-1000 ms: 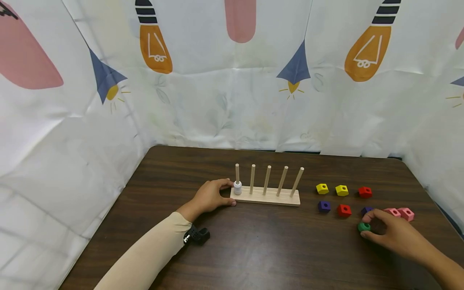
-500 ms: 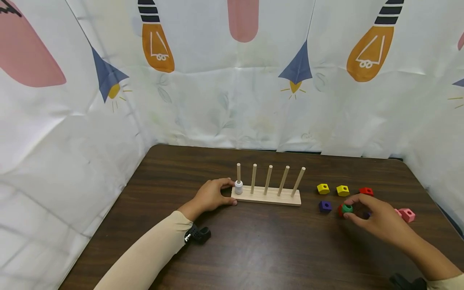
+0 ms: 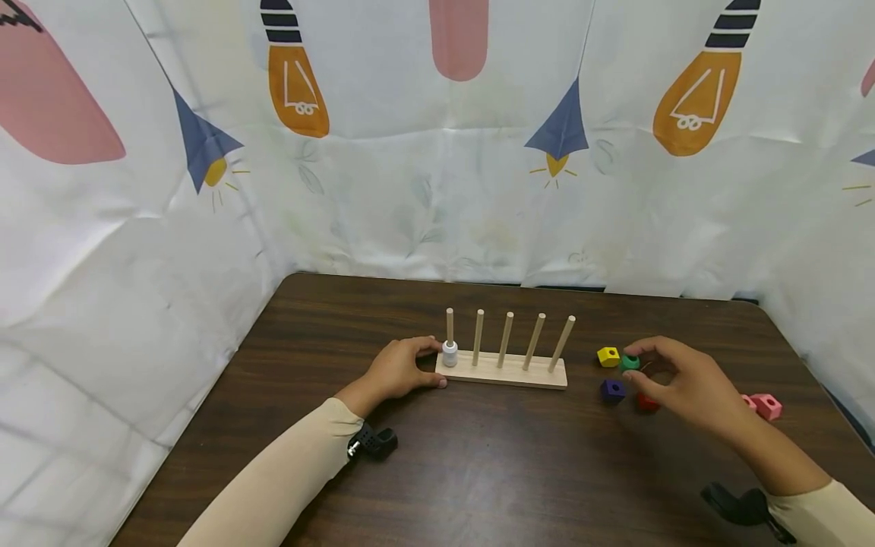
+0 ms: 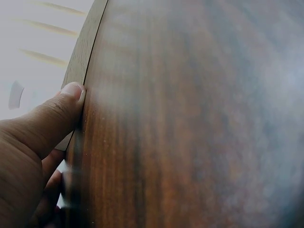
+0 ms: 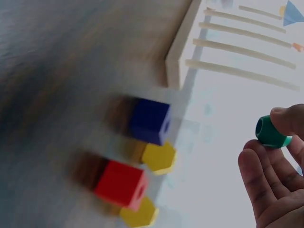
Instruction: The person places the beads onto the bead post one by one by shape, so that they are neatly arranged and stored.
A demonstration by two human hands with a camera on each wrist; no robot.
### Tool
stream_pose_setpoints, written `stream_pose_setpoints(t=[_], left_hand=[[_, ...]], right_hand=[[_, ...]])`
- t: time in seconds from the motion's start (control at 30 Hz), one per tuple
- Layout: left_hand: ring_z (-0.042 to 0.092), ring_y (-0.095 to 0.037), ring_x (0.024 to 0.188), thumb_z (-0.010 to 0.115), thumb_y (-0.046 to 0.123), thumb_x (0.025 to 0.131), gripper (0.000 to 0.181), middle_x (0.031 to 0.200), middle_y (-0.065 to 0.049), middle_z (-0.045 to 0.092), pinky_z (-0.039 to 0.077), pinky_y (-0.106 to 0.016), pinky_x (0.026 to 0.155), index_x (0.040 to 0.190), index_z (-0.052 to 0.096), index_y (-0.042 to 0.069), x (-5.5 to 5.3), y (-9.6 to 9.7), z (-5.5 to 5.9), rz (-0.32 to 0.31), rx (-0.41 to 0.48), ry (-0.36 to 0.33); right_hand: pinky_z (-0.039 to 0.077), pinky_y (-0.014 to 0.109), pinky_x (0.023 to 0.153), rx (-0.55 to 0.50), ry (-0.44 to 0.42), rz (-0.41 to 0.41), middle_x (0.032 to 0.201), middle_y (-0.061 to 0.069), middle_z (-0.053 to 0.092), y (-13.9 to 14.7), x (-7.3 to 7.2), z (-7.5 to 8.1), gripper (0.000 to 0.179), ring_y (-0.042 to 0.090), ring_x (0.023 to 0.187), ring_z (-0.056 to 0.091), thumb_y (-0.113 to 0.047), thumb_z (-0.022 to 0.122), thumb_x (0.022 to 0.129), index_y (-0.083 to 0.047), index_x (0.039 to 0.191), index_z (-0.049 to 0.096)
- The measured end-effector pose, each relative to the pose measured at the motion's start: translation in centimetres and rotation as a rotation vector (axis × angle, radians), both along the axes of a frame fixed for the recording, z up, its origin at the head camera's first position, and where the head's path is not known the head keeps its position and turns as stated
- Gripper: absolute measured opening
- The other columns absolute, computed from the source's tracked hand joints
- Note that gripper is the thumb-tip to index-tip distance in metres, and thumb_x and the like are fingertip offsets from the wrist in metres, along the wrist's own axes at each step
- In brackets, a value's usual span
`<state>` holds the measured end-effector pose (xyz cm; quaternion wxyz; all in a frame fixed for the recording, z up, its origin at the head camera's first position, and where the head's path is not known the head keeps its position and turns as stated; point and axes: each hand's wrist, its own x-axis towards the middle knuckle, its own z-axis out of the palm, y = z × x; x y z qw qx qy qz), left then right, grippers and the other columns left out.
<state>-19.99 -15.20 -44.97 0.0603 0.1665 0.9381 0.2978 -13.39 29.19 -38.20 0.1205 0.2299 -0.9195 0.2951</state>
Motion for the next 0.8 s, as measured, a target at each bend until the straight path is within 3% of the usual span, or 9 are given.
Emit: stream_pose_setpoints(t=[0.3,0.47,0.63,0.8], left_hand=[[0.048,-0.033,0.139,0.090,0.043,0.077,0.064,0.142,-0.002,0.061,0.036,-0.053,0.114,0.134,0.068,0.022,0.1,0.0,0.1,0.003,-0.001,-0.006],[0.048,-0.032,0.139,0.091,0.043,0.077,0.064,0.142,-0.002,0.061,0.037,-0.053,0.113,0.133,0.068,0.022,0.1,0.0,0.3,0.009,0.001,-0.006],[0.048,-0.031,0.139,0.090,0.043,0.077,0.064,0.141,-0.001,0.062,0.038,-0.052,0.113,0.133,0.068,0.022,0.0,0.0,0.2,0.004,-0.006,-0.002],[0.048,-0.031,0.139,0.090,0.043,0.077,0.064,0.142,-0.001,0.061,0.035,-0.053,0.115,0.134,0.068,0.023,0.0,0.0,0.1,0.002,-0.006,-0.005]], right_hand=[[0.055,0.024,0.067,0.020,0.016,-0.006,0.103,-0.006,0.069,-1.5,-0.8,1.6,0.035,0.004,0.087,0.065,-0.009,0.084,0.087,-0.016,0.117,0.067],[0.054,0.024,0.073,0.018,0.019,-0.010,0.102,-0.009,0.069,-2.2,-1.2,2.5,0.035,0.007,0.088,0.066,-0.012,0.084,0.088,-0.018,0.118,0.068],[0.053,0.018,0.073,-0.025,0.025,0.031,0.101,-0.009,0.069,-2.9,-1.6,2.8,0.038,0.006,0.085,0.068,-0.009,0.085,0.086,-0.016,0.119,0.068],[0.055,0.023,0.071,-0.040,0.053,0.060,0.099,-0.010,0.070,-3.9,-2.1,3.3,0.037,0.005,0.085,0.067,-0.006,0.084,0.086,-0.016,0.118,0.068]])
